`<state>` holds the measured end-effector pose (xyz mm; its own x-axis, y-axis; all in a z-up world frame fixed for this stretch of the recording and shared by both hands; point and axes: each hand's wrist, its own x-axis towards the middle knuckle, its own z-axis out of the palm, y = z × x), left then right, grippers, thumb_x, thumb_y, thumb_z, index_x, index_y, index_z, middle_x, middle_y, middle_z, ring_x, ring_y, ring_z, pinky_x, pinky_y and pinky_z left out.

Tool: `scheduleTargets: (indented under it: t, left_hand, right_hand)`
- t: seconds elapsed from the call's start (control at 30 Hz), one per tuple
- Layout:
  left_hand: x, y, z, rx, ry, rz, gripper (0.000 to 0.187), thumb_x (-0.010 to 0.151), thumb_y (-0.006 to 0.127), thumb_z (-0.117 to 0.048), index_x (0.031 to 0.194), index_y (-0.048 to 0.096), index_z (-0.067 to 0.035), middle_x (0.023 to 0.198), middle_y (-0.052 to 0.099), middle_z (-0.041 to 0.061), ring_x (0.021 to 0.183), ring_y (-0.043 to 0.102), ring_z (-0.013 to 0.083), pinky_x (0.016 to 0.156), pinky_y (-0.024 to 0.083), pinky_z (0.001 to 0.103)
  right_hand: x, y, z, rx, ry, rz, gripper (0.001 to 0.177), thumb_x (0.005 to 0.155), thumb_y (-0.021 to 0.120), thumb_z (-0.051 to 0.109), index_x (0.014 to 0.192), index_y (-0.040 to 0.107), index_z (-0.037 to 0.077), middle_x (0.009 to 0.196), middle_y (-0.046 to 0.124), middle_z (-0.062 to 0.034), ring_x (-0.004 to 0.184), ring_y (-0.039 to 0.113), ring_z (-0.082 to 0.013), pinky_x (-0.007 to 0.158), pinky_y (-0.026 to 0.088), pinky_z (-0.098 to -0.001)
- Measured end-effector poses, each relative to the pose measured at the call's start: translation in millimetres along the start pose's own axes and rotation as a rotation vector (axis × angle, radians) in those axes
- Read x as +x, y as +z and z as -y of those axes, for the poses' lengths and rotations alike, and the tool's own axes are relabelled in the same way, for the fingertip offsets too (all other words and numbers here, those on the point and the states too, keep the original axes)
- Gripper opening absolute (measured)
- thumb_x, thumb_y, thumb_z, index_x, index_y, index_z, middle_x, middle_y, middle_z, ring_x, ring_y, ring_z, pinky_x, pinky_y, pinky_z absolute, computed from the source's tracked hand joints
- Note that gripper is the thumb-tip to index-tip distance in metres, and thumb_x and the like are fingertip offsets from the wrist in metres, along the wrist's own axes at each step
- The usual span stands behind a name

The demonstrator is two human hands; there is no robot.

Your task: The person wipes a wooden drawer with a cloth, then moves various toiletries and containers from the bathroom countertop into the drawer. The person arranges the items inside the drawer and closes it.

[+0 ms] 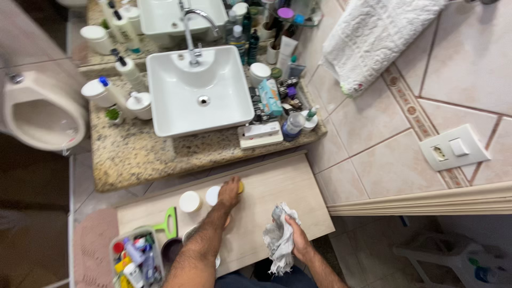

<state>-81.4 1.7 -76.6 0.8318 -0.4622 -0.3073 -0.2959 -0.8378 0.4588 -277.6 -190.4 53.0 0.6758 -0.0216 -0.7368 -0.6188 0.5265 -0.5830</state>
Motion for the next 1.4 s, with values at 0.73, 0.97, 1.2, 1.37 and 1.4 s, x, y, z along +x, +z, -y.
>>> scheduleTargets:
  t: [0.73,0.97,1.2,1.37,1.4]
  left_hand:
    - [-94,10,-91,-0.658,-0.017,-0.113,0.066,0.082,0.06,-0.047,0.129,0.044,-0.004,0.131,0.046,0.017,0.12,0.046,0.0298,0.102,0.037,0.04]
    - [-159,-23,-137,-1.424,0.123,-0.069,0.057,0.078,0.071,-0.028,0.124,0.047,-0.005,0.114,0.059,0.012,0.105,0.056,0.0181,0.092,0.045,0.033]
    - [-181,-74,-120,-1.14,-0.078,-0.263,0.031,0.081,0.067,-0.025,0.099,0.065,-0.001,0.089,0.069,0.009,0.081,0.062,0.0141,0.074,0.049,0.028]
    - [-189,-92,-102,-0.995,-0.076,-0.187,0.034,0.082,0.061,-0.03,0.105,0.061,-0.005,0.094,0.068,0.006,0.088,0.062,0.0128,0.079,0.046,0.028]
    - [-187,-94,-100,-0.991,-0.087,-0.159,0.035,0.083,0.061,-0.031,0.105,0.061,-0.004,0.094,0.068,0.006,0.088,0.063,0.0137,0.079,0.047,0.028]
  right_hand:
    - [-19,-27,37,0.145,-0.152,0.224,0.049,0.088,0.039,0.035,0.121,0.052,0.001,0.114,0.063,-0.011,0.101,0.063,-0.0197,0.091,0.048,-0.0348]
    - [-3,4,28,0.01,-0.017,0.415,0.044,0.093,0.04,0.034,0.118,0.054,0.001,0.104,0.064,-0.0099,0.091,0.063,-0.0174,0.082,0.051,-0.0326]
    - [-11,50,23,-0.104,-0.225,0.31,0.039,0.091,0.051,0.029,0.116,0.054,-0.001,0.099,0.065,-0.007,0.088,0.062,-0.0131,0.078,0.051,-0.0273]
    - [11,26,9,-0.351,-0.295,0.044,0.04,0.086,0.058,0.028,0.118,0.057,0.003,0.102,0.063,-0.007,0.091,0.058,-0.0151,0.077,0.048,-0.0284]
    - [18,19,14,-0.427,-0.3,-0.029,0.042,0.085,0.059,0.029,0.119,0.056,0.004,0.105,0.062,-0.0072,0.093,0.057,-0.0161,0.077,0.048,-0.0298]
